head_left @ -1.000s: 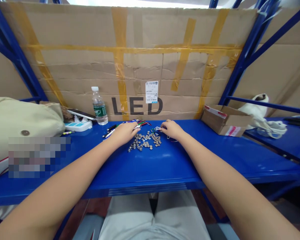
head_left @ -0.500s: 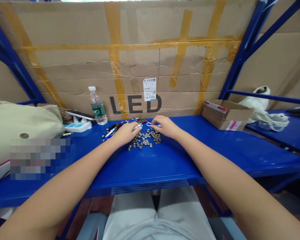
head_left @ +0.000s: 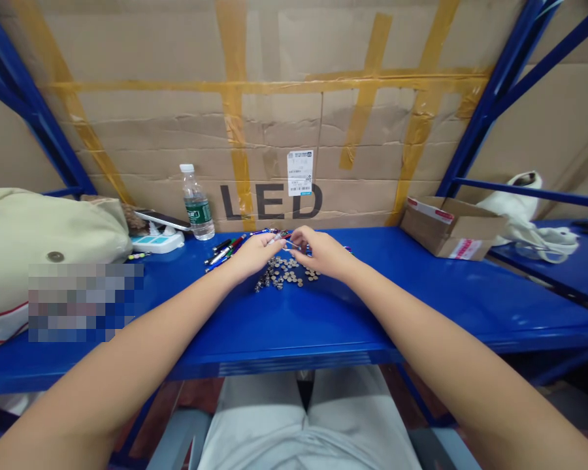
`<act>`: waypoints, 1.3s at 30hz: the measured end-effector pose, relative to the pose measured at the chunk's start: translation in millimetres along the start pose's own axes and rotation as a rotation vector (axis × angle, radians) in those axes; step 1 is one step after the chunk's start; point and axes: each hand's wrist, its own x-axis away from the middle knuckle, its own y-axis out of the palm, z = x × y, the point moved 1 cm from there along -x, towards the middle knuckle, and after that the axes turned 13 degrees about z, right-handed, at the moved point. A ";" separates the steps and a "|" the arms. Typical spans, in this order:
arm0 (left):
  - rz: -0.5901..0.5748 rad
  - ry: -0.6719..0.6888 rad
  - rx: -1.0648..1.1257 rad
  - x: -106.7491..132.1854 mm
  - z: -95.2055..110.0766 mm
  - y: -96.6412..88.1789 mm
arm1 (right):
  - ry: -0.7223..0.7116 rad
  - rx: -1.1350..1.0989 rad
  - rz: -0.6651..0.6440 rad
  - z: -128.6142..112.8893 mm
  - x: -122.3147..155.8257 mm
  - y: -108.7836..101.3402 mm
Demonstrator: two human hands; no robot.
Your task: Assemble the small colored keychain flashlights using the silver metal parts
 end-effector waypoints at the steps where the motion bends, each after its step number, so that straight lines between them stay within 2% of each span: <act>1: -0.001 -0.011 0.015 0.3 0.0 0.0 | 0.021 0.041 -0.025 -2.1 0.6 0.5; 5: -0.031 -0.033 0.036 0.6 -4.4 2.7 | -0.011 0.316 -0.212 -10.5 2.0 4.8; 7: -0.038 -0.008 0.020 -0.2 -8.5 5.4 | -0.011 0.435 -0.266 -13.2 2.1 8.4; 13: 0.007 0.177 -0.254 -2.1 -15.1 7.2 | 0.027 0.526 -0.288 -10.0 0.8 17.3; 17: -0.051 0.273 -0.413 0.0 -13.9 6.2 | 0.116 0.425 -0.209 -1.8 -0.9 13.2; 20: -0.079 0.297 -0.434 2.4 -10.4 6.9 | 0.146 0.282 -0.195 0.2 -1.8 8.7; 26: -0.134 0.250 -0.354 7.2 -2.3 8.1 | 0.130 0.133 -0.198 -2.7 -2.9 7.5; 32: -0.207 0.192 -0.202 8.1 -1.4 7.6 | 0.145 0.094 -0.182 -0.3 -2.5 9.3; 35: -0.184 0.162 -0.143 8.5 0.4 7.7 | 0.150 0.075 -0.155 1.8 -2.5 10.0; 39: -0.088 0.146 -0.187 7.3 -0.1 6.3 | 0.172 0.006 -0.138 1.6 -2.1 9.8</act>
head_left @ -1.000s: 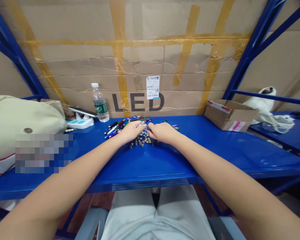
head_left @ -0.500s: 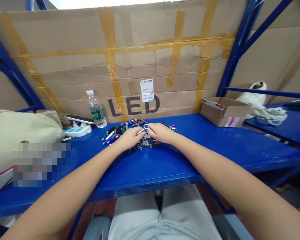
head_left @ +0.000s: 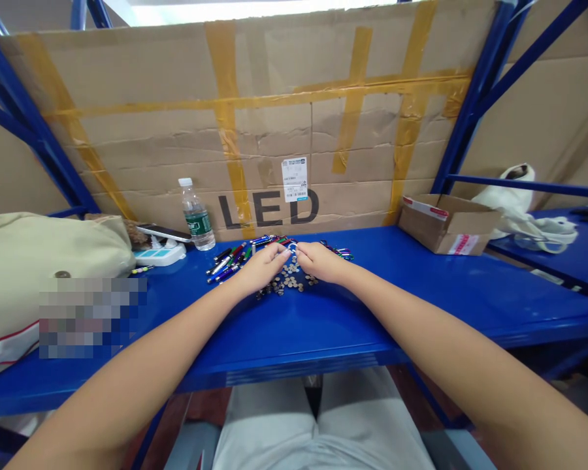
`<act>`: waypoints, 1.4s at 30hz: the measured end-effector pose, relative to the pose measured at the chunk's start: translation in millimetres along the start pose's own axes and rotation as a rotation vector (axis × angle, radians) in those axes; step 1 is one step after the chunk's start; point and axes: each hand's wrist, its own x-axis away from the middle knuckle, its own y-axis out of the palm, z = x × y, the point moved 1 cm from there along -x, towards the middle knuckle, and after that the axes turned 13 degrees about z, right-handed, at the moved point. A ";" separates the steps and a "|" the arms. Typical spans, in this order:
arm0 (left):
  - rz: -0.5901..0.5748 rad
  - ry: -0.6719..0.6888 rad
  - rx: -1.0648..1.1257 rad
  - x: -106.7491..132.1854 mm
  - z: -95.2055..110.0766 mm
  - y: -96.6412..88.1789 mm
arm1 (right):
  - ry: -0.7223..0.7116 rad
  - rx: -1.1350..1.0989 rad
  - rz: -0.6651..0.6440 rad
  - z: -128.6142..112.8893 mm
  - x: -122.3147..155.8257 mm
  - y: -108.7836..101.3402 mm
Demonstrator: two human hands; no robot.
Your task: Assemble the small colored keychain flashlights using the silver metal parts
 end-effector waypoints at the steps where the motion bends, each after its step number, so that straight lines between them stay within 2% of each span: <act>1: 0.015 0.005 -0.022 -0.5 -1.0 -0.7 | 0.009 -0.027 -0.009 -0.9 0.5 -0.2; 7: 0.022 0.139 -0.147 -5.0 -7.2 -10.1 | 0.131 -0.227 -0.100 -3.6 2.9 0.1; 11: -0.053 0.221 -0.320 -17.0 -15.4 -16.8 | 0.243 -0.209 -0.057 13.2 -1.3 -1.5; 15: -0.034 0.150 -0.392 -48.4 -31.5 -10.1 | 0.308 -0.110 0.028 36.1 -4.9 -8.2; 21: 0.012 0.054 -0.570 -97.0 -55.4 21.6 | 0.322 -0.058 0.025 46.4 -1.8 -18.8; 23: 0.067 0.015 -0.625 -104.7 -58.1 23.7 | 0.315 -0.057 0.014 46.6 -0.7 -21.1; 25: 0.116 -0.015 -0.684 -108.3 -58.4 16.7 | 0.303 -0.057 0.013 47.9 -0.5 -22.6; 29: 0.111 -0.055 -0.785 -102.0 -59.5 -18.2 | 0.274 -0.057 0.014 52.8 -1.8 -22.7; 32: 0.044 -0.081 -0.856 -83.5 -63.1 -44.4 | 0.242 -0.056 0.011 55.0 -3.2 -20.3; 34: 0.001 -0.081 -0.889 -67.5 -65.0 -53.3 | 0.236 -0.061 -0.003 54.4 -3.6 -18.4; 38: -0.039 -0.027 -0.928 -44.3 -63.3 -47.6 | 0.264 -0.069 -0.058 48.6 -2.5 -16.5; 42: -0.087 -0.024 -1.020 -41.8 -57.6 -30.9 | 0.308 -0.067 -0.114 43.3 -0.2 -18.6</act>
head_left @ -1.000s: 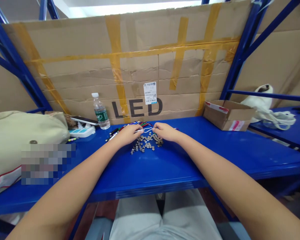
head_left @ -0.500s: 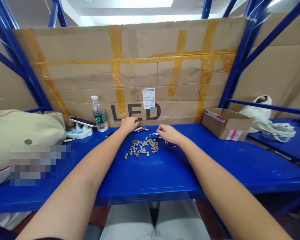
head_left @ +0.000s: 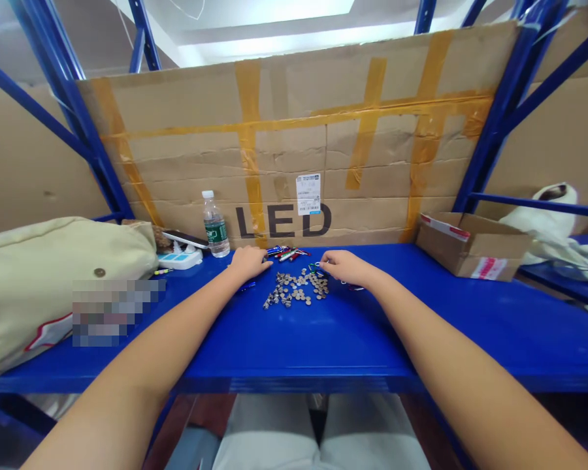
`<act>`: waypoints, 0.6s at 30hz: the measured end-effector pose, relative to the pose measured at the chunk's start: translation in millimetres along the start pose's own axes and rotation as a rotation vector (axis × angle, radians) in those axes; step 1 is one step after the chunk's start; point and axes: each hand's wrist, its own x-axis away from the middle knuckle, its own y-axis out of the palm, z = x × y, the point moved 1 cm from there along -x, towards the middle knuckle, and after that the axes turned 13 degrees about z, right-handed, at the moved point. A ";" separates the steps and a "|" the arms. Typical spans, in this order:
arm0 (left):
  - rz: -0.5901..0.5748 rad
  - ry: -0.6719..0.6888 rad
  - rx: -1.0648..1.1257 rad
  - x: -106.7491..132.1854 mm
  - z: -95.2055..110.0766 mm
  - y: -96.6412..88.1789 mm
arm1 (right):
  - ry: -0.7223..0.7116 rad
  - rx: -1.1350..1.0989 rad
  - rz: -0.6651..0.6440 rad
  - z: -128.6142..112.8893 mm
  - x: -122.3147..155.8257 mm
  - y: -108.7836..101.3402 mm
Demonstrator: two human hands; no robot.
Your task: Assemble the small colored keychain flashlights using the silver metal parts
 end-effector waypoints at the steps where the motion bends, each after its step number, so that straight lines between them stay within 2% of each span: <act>1: -0.013 -0.008 0.000 -0.4 3.0 0.4 | 0.012 0.006 -0.022 -0.4 0.9 -1.0; 6: -0.039 -0.067 0.016 7.2 5.6 -2.2 | 0.014 0.091 -0.239 1.3 4.7 -6.7; 11: -0.025 -0.084 0.006 18.4 2.7 -17.4 | -0.053 0.150 -0.425 -1.4 10.2 -11.1; 14: 0.022 0.022 0.138 19.9 7.8 -27.3 | -0.098 0.183 -0.459 -6.9 12.7 -11.8; 18: 0.007 0.171 0.394 22.1 20.4 -32.0 | -0.178 0.222 -0.404 -10.3 12.3 -8.7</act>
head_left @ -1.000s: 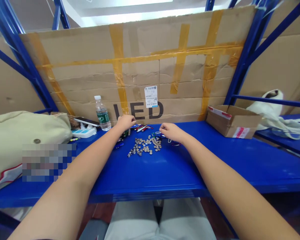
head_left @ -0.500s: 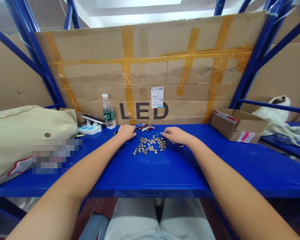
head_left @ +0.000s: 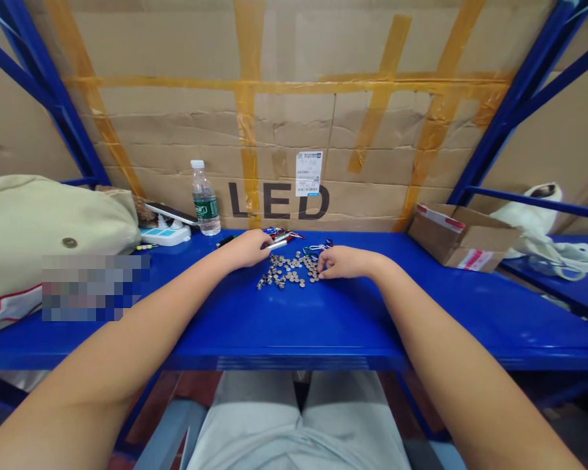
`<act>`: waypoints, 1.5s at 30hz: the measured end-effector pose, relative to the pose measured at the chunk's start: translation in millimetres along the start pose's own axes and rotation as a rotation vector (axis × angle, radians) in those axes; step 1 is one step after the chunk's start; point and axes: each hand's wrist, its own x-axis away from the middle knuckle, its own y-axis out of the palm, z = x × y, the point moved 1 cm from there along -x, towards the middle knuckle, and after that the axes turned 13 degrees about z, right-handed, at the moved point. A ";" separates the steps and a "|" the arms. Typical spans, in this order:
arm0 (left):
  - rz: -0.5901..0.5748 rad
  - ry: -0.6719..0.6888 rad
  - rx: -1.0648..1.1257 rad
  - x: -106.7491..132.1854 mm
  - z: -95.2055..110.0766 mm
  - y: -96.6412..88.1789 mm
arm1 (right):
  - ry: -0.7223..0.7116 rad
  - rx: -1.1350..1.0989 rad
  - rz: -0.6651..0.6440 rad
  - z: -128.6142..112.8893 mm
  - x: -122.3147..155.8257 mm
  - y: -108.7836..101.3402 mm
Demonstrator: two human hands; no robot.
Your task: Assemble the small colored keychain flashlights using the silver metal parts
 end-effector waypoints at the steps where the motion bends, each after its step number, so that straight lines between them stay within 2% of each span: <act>1: 0.005 0.019 0.038 0.5 2.8 1.0 | -0.005 0.002 0.007 0.4 -0.8 1.1; 8: 0.110 0.139 0.164 5.2 12.2 6.0 | 0.017 0.020 -0.020 1.9 -1.9 2.7; 16: 0.083 0.201 0.204 6.1 16.6 7.4 | 0.038 0.068 -0.046 0.0 1.1 -3.8; 23: 0.072 0.296 0.131 5.9 14.9 13.9 | 0.007 0.071 -0.001 -2.9 0.5 -2.7; 25: 0.066 0.295 0.133 5.5 14.8 15.2 | -0.003 0.055 0.046 -3.4 0.7 -3.6; 31: 0.079 0.259 0.212 7.6 21.0 11.1 | -0.052 -0.238 0.367 -12.4 2.4 -6.6; 37: 0.134 0.227 0.287 8.7 23.6 6.3 | -0.128 -0.352 0.477 -28.9 1.2 -1.3; 42: 0.140 0.218 0.306 9.6 24.4 1.8 | -0.157 -0.402 0.585 -29.6 0.7 1.6; 45: 0.151 0.218 0.303 10.3 24.8 0.5 | -0.157 -0.417 0.606 -30.2 0.9 2.2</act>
